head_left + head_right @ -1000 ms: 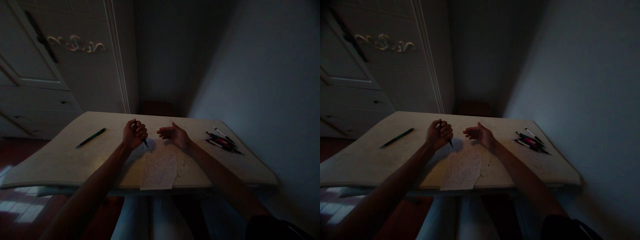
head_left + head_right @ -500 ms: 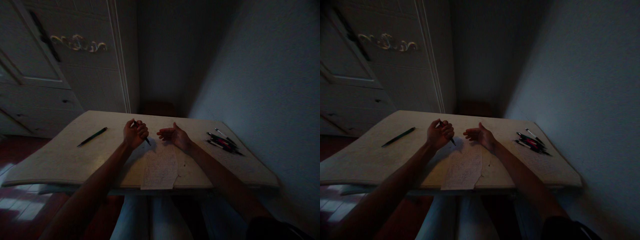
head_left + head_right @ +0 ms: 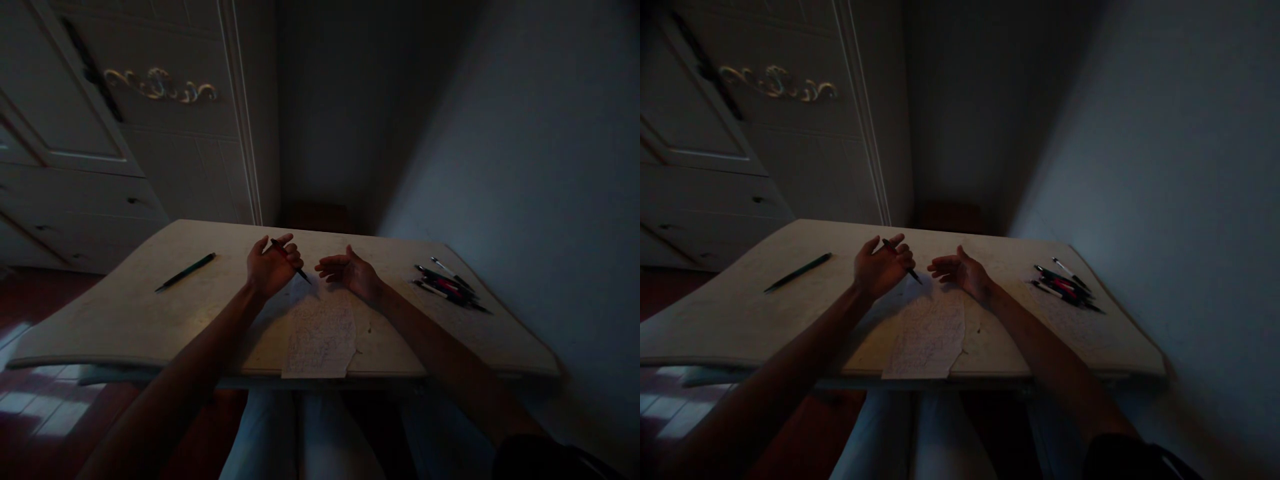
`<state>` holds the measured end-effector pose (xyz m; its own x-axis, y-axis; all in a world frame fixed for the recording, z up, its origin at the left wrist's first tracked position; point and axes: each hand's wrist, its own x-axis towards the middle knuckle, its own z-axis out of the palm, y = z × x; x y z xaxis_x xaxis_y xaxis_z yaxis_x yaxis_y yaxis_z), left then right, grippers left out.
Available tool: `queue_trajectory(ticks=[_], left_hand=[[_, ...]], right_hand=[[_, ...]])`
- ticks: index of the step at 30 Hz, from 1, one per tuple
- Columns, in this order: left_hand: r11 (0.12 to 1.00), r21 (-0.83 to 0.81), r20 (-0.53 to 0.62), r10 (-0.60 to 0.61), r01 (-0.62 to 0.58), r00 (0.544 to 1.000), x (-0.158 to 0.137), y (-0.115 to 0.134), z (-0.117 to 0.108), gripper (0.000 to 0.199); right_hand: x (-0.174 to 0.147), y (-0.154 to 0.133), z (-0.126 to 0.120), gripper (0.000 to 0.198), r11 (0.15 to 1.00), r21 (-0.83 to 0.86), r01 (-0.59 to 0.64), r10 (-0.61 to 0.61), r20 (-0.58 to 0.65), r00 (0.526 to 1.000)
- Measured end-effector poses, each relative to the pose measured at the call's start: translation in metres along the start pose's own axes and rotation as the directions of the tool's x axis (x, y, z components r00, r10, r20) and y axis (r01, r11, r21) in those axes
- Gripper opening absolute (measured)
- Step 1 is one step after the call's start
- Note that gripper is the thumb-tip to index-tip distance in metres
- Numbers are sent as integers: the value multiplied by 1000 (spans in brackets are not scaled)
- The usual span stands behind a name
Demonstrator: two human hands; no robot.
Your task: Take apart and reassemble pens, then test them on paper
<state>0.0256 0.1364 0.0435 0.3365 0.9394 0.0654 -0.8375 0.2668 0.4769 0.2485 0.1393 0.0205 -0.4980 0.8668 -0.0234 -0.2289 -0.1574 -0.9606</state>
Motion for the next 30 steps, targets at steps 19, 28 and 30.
queue_trajectory(ticks=[19, 28, 30], left_hand=[[925, 378, 129, -4, -46, 992, 1, -26, 0, 18], [892, 440, 179, 28, -105, 983, 1, -29, -2, 36], [880, 462, 170, 38, -114, 985, 2, -28, -3, 46]], right_hand=[[-6, 11, 28, 31, 773, -582, 253, -286, 36, 958], [-7, 12, 38, 28, 798, -546, 255, -308, -7, 951], [-7, 10, 36, 23, 832, -498, 244, -298, -31, 954]])
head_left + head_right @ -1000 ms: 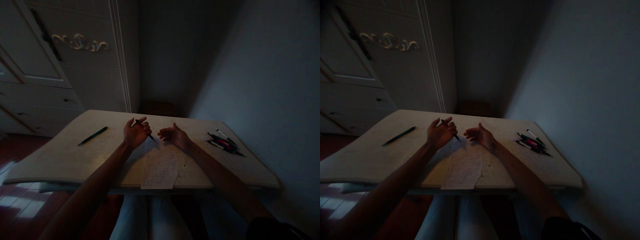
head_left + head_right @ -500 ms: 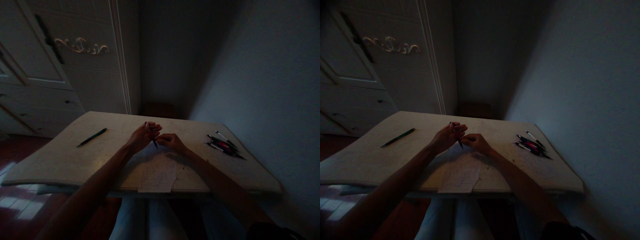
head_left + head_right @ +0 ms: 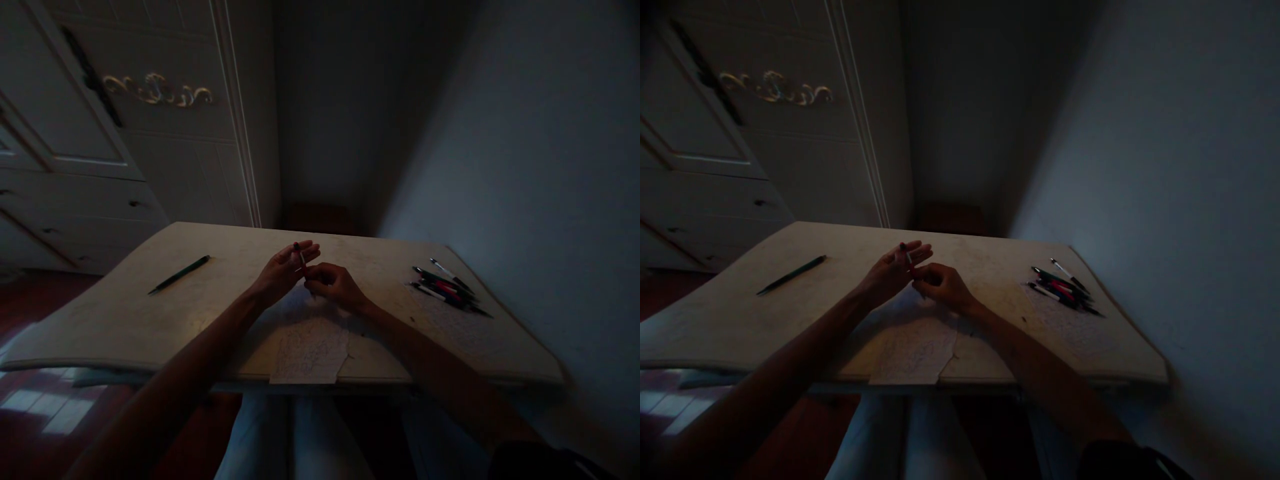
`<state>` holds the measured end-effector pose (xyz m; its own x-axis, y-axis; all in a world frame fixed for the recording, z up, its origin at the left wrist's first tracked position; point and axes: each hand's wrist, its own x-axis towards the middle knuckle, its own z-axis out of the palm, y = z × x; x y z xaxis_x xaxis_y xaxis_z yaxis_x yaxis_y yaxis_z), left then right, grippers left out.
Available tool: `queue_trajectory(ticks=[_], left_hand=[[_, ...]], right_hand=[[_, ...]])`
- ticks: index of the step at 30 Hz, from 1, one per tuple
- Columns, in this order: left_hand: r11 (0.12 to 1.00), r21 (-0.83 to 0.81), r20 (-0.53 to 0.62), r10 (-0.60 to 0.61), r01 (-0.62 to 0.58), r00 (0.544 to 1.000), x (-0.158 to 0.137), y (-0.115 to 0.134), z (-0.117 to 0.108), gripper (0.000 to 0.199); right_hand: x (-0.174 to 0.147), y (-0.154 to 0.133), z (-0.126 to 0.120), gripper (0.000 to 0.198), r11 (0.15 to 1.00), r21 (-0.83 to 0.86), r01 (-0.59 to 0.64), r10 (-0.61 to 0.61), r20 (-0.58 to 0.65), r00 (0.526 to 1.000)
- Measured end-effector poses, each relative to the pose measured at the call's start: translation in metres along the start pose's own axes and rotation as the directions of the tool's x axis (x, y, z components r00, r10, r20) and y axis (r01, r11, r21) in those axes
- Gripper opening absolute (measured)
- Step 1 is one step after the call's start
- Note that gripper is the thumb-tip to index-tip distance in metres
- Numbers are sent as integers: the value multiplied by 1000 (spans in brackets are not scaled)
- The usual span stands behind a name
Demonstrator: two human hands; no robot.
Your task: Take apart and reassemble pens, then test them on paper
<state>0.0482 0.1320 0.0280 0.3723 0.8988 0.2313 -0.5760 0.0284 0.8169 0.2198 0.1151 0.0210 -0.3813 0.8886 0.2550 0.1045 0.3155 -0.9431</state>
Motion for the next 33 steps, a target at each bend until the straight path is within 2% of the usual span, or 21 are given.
queue_trajectory(ticks=[3, 5, 6, 8, 10, 12, 14, 17, 22, 26, 29, 31, 33], left_hand=[[993, 115, -56, 27, -20, 998, 3, 2, -8, 50], [947, 318, -130, 97, -51, 987, 5, 3, -17, 41], [885, 461, -146, 144, -62, 979, 6, 2, -22, 36], [736, 671, -71, 184, -89, 980, 7, 1, -31, 29], [616, 779, 40, 136, -116, 990, 7, -2, -38, 27], [532, 834, 128, 71, -146, 989, 8, -5, -42, 23], [496, 849, 188, 35, -180, 982, 9, -6, -43, 18], [480, 846, 231, 65, -234, 971, 10, -5, -43, 12], [322, 896, 301, 62, -305, 952, 14, 0, -44, 4], [414, 868, 295, 17, -276, 955, 25, 3, -46, 8], [476, 852, 249, 0, -219, 968, 35, 0, -50, 9], [564, 809, 181, 22, -162, 983, 39, -3, -52, 9], [695, 713, 84, 48, -94, 995, 42, -6, -52, 11]], right_hand=[[2, 1, -8, 24, 992, 121, -29, 36, -54, 998], [4, 2, -16, 25, 986, 167, -15, 32, -99, 995], [5, 3, -20, 25, 985, 170, -6, 26, -120, 992], [7, 6, -26, 24, 987, 160, -3, 28, -156, 987], [9, 10, -31, 23, 989, 143, -24, 50, -179, 983], [11, 13, -34, 21, 992, 116, -56, 77, -186, 980], [11, 15, -35, 19, 993, 90, -75, 90, -186, 978], [10, 15, -33, 19, 993, 68, -95, 107, -187, 977], [9, 12, -31, 17, 993, 43, -114, 120, -214, 969], [9, 15, -31, 17, 992, 44, -117, 123, -193, 973], [10, 21, -29, 20, 979, 99, -180, 197, -201, 960], [10, 25, -28, 21, 964, 142, -223, 252, -238, 938], [10, 28, -26, 24, 953, 186, -241, 287, -281, 916]])
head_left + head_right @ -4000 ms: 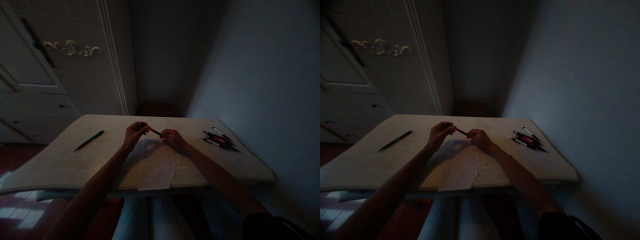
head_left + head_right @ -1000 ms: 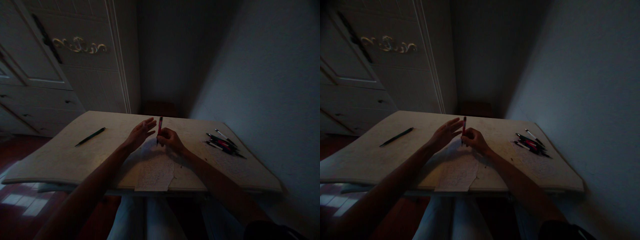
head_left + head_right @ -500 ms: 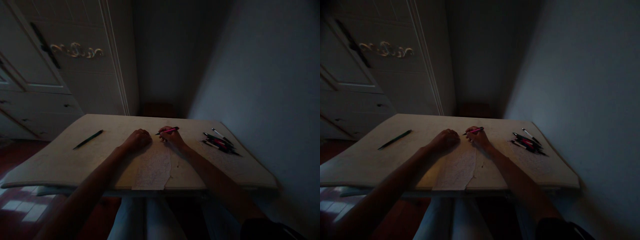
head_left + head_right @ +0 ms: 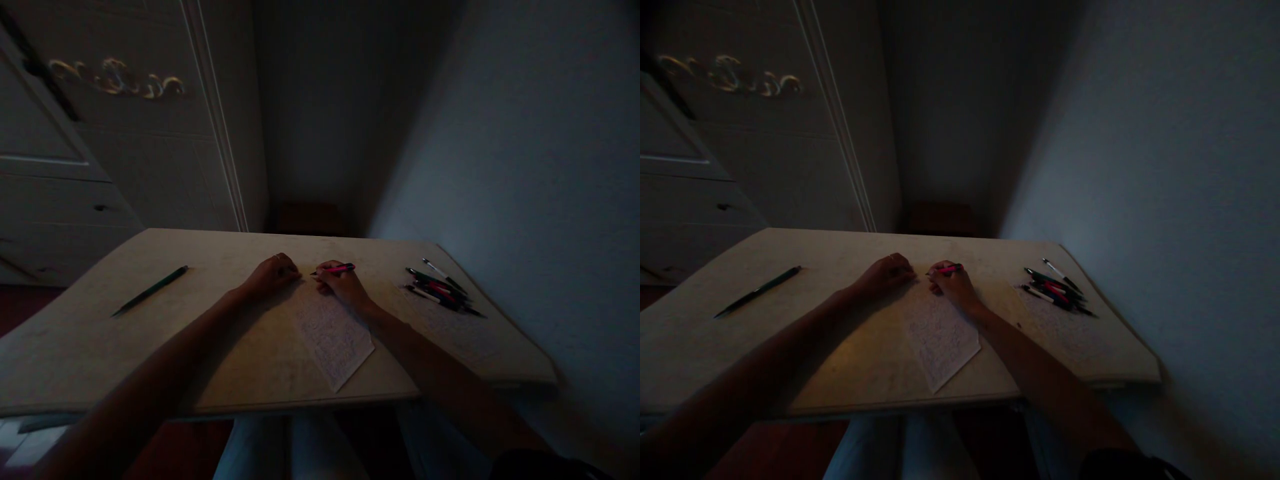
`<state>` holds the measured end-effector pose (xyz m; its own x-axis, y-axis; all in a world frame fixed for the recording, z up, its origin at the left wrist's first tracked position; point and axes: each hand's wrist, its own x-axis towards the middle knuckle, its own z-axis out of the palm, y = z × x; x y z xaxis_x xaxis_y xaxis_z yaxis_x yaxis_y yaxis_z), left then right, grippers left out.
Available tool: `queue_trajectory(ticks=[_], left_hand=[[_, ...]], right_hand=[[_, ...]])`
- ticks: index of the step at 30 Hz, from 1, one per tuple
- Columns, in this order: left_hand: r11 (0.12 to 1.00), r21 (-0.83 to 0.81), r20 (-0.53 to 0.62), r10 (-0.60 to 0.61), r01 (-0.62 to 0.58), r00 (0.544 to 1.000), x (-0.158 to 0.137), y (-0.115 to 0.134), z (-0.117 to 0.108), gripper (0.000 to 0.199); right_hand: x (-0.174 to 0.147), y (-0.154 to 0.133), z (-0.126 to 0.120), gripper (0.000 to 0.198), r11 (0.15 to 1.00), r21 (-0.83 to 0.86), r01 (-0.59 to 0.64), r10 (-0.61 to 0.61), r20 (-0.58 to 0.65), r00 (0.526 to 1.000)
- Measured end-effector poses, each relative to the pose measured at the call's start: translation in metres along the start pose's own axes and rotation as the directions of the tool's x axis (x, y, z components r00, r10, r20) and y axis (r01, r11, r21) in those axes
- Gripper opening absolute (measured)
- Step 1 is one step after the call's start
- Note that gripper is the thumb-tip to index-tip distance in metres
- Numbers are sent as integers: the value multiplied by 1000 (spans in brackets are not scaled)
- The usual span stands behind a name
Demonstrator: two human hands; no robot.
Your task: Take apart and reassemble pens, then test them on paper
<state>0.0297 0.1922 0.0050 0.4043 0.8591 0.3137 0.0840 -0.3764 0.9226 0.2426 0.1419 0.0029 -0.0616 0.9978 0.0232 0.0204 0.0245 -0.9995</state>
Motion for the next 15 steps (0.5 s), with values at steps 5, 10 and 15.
queue_trajectory(ticks=[5, 10, 15], left_hand=[[984, -177, -53, -29, 19, 998, -1, -1, 6, 20], [997, 60, -5, 57, -57, 998, -2, -7, 5, 25], [996, 69, 45, 45, -48, 998, 0, -14, 1, 20]], right_hand=[[-1, 4, 4, 35, 992, 123, -21, 28, -54, 998], [-3, 5, 6, 43, 973, 224, -58, 75, -70, 995], [3, 1, 0, 41, 958, 264, -115, 109, 37, 993]])
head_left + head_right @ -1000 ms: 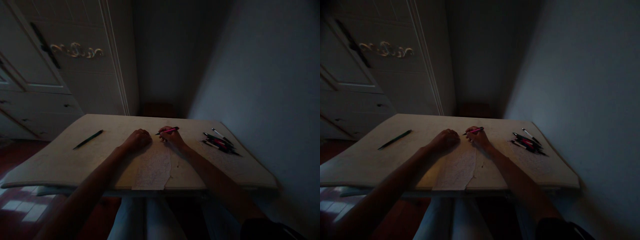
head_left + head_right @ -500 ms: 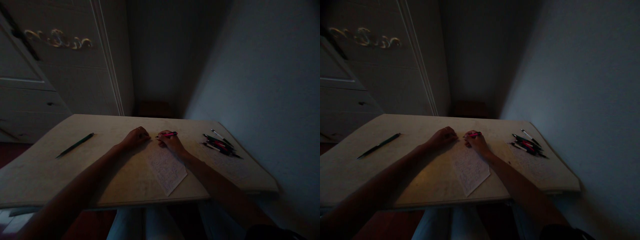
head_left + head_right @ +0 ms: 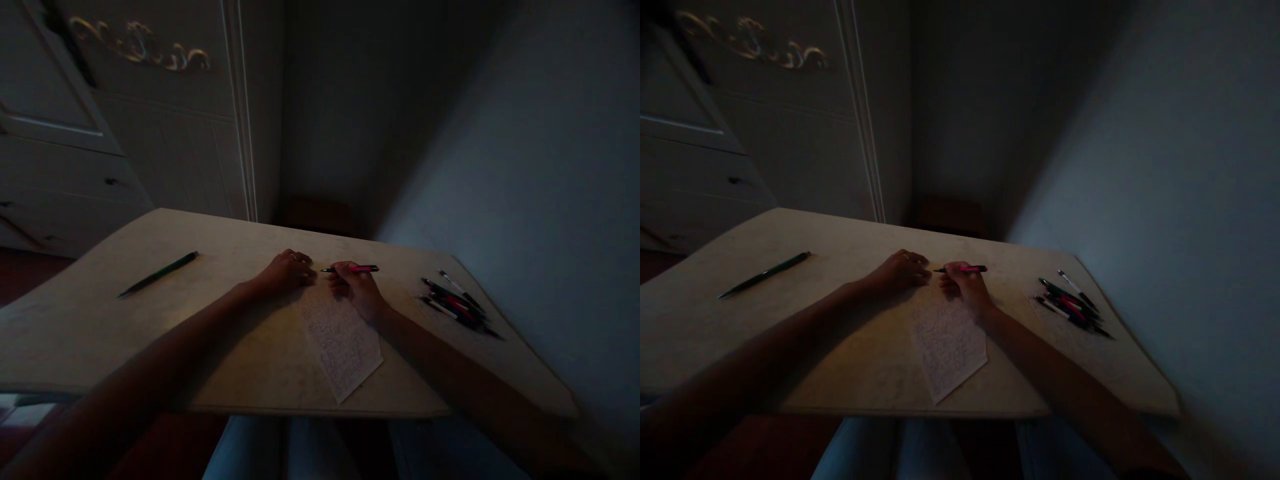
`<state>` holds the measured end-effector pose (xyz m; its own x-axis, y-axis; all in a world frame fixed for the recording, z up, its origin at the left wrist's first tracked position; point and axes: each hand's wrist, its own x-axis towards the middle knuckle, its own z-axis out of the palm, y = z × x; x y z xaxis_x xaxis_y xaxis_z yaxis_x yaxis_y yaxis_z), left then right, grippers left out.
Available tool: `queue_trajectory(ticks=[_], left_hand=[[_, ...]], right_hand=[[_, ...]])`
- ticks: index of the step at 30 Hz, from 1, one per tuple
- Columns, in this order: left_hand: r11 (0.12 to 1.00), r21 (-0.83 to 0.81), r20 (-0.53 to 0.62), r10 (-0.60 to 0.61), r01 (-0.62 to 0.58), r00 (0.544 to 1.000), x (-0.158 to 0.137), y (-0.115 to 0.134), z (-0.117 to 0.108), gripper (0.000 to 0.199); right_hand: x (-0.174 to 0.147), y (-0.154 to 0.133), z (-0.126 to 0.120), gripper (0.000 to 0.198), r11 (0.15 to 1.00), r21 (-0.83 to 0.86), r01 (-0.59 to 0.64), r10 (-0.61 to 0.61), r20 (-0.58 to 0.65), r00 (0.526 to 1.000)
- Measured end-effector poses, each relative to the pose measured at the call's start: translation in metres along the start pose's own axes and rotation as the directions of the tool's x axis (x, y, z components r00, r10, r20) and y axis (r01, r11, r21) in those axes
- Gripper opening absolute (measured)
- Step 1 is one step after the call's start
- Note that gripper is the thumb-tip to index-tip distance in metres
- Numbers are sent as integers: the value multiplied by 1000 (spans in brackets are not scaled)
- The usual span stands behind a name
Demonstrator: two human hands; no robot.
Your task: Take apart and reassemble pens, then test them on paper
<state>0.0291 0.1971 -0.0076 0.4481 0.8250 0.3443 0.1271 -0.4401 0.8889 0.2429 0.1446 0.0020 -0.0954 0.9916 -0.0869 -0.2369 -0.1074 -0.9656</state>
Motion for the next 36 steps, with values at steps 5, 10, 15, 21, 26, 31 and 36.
queue_trajectory(ticks=[5, 10, 15, 21, 26, 31, 36], left_hand=[[982, 147, 37, 116, -120, 993, -1, -6, -4, 11], [991, 108, 70, 71, -79, 995, 0, 2, -8, 17], [992, -123, 125, -12, 28, 992, 0, 12, -13, 23], [990, 124, 79, 55, -65, 995, -5, 19, -8, 20], [935, 353, 83, 7, -36, 997, -8, 18, 0, 15], [713, 687, 205, -5, -141, 979, -12, 15, 3, 27], [668, 730, 223, -30, -146, 974, -13, 15, 3, 30]], right_hand=[[-2, -5, -4, 39, 994, -111, -13, 20, 65, 998], [-7, -7, -10, 30, 974, -195, 115, -95, 106, 990], [-6, -10, -22, 28, 951, -253, 180, -139, 169, 976], [-15, -8, -13, 25, 894, -417, 164, -84, 203, 976], [-17, -8, -8, 29, 857, -489, 165, -68, 209, 975], [-17, -11, -7, 32, 836, -529, 142, -37, 205, 978], [-18, -9, -5, 21, 824, -528, 206, -101, 220, 970]])
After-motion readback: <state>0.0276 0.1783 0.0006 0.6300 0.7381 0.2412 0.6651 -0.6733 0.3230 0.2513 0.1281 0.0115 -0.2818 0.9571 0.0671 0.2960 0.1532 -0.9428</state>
